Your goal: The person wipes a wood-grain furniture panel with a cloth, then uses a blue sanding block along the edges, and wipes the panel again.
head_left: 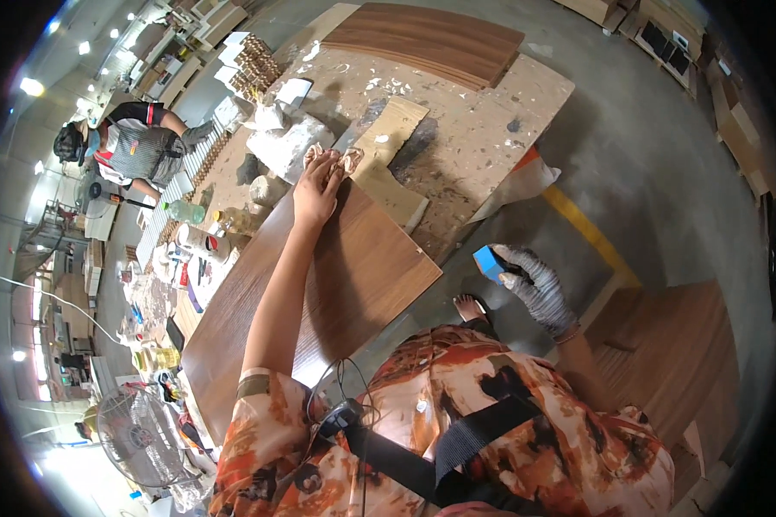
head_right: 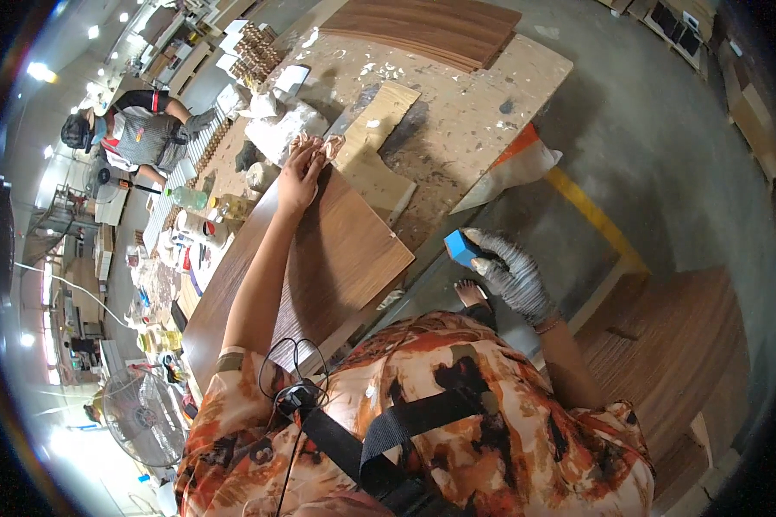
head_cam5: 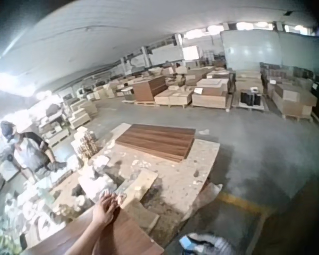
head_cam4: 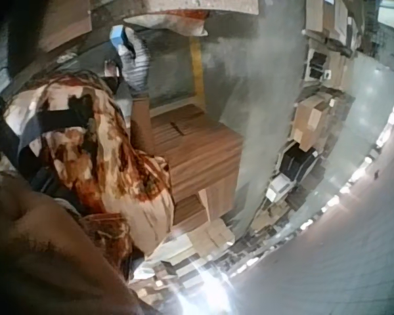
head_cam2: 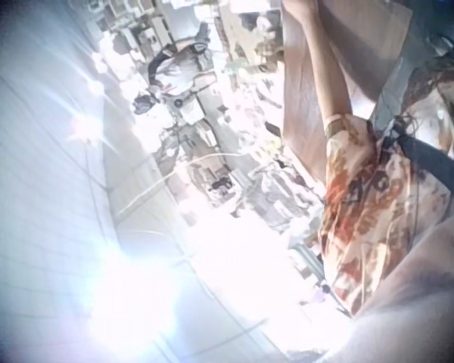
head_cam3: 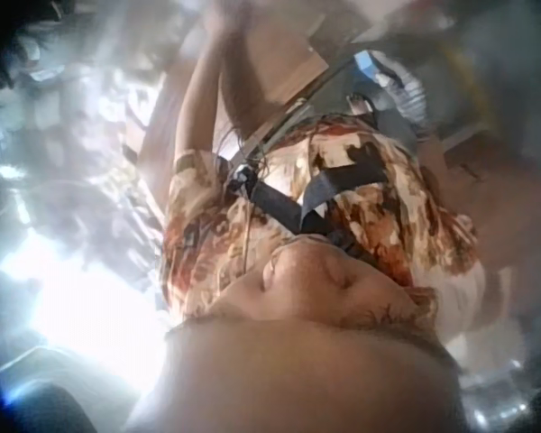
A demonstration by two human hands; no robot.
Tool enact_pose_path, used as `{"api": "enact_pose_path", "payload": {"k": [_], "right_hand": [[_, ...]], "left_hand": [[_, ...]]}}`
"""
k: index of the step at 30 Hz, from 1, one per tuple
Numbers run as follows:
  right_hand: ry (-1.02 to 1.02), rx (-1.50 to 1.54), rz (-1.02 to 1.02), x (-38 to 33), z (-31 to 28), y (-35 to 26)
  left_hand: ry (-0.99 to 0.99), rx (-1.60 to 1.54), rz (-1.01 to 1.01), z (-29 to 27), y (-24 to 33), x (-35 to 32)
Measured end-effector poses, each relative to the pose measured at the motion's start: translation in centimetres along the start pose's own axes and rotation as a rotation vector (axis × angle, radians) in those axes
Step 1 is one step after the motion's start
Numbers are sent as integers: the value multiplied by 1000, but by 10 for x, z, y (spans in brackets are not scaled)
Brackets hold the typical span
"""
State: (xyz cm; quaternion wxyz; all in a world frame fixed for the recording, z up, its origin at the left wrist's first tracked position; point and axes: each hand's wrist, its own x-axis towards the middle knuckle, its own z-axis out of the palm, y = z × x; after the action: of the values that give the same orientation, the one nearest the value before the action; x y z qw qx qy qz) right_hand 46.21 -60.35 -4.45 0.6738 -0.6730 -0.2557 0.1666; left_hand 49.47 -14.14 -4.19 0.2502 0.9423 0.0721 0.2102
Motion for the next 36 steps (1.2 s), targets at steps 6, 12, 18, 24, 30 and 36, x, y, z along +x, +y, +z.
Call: {"api": "enact_pose_path", "payload": {"k": [6,12,18,24,30,36], "right_hand": [[38,127,46,4,-5,5],[20,71,9,9,-6,5],[28,86,14,15,-4,3],[61,109,34,15,-6,8],[38,6,-15,24,-2,6],[16,-25,-53,29,1,5]], "left_hand": [[-91,-96,118,-4,20,-7],[-158,-98,266,-13,54,-31],[-296,-52,257,-25,86,-49],[-506,70,305,-37,160,-95],[-443,-15,225,-31,173,-108],[-463,-190,214,-26,178,-122]]}}
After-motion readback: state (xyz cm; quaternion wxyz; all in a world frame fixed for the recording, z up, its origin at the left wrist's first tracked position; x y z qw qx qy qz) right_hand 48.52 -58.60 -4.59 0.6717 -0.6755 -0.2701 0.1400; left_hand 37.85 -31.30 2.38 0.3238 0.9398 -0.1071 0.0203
